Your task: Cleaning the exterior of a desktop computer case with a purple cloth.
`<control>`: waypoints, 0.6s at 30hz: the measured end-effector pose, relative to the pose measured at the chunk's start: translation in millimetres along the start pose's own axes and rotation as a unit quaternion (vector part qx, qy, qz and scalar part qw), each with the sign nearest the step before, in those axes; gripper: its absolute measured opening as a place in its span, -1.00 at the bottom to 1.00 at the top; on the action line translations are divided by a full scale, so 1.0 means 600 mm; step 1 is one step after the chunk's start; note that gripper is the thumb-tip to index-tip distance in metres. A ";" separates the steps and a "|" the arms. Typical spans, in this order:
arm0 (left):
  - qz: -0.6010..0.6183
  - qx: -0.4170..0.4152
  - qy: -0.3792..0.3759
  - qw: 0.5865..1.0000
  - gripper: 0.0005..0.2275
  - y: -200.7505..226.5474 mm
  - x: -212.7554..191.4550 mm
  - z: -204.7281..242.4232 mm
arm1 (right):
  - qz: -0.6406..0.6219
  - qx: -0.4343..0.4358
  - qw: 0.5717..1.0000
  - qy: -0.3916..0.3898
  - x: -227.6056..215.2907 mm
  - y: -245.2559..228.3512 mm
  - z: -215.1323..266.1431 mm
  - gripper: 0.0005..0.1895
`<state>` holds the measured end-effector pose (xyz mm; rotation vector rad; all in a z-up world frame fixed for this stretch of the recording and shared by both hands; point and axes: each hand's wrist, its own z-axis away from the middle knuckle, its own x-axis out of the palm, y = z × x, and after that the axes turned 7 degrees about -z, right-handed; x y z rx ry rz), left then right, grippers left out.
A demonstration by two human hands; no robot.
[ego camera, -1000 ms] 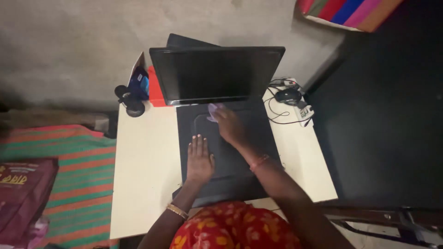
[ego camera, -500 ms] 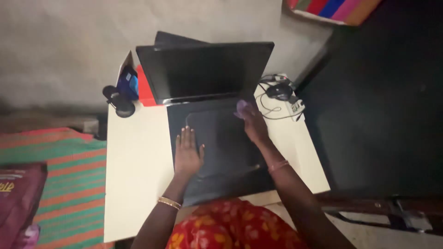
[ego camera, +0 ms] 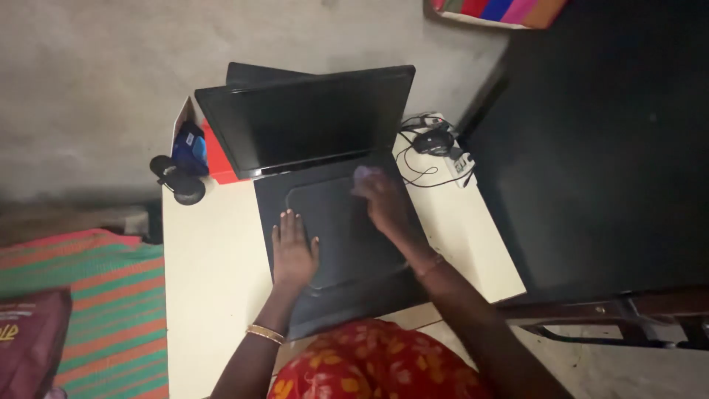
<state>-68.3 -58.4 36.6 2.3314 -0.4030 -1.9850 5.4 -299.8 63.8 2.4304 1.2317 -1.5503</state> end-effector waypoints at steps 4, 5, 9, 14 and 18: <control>0.011 0.052 0.040 0.998 -0.39 0.021 -0.005 -0.021 | 0.044 0.134 0.985 0.103 0.026 -0.064 -0.041 -0.65; 0.090 0.084 0.027 0.992 -0.36 0.042 -0.019 -0.032 | -0.019 0.098 0.992 0.078 0.032 -0.066 -0.036 -0.56; 0.119 0.127 -0.005 0.985 -0.12 0.079 0.003 -0.087 | -0.310 0.121 0.942 0.047 0.111 0.025 0.012 -0.64; 0.073 0.128 0.042 0.988 -0.53 0.098 0.108 -0.127 | -0.054 0.172 0.974 0.136 0.039 0.034 0.081 -0.67; 0.099 0.121 -0.001 0.988 -0.21 0.125 0.010 -0.097 | -0.106 0.158 0.970 0.150 0.041 0.039 0.133 -0.63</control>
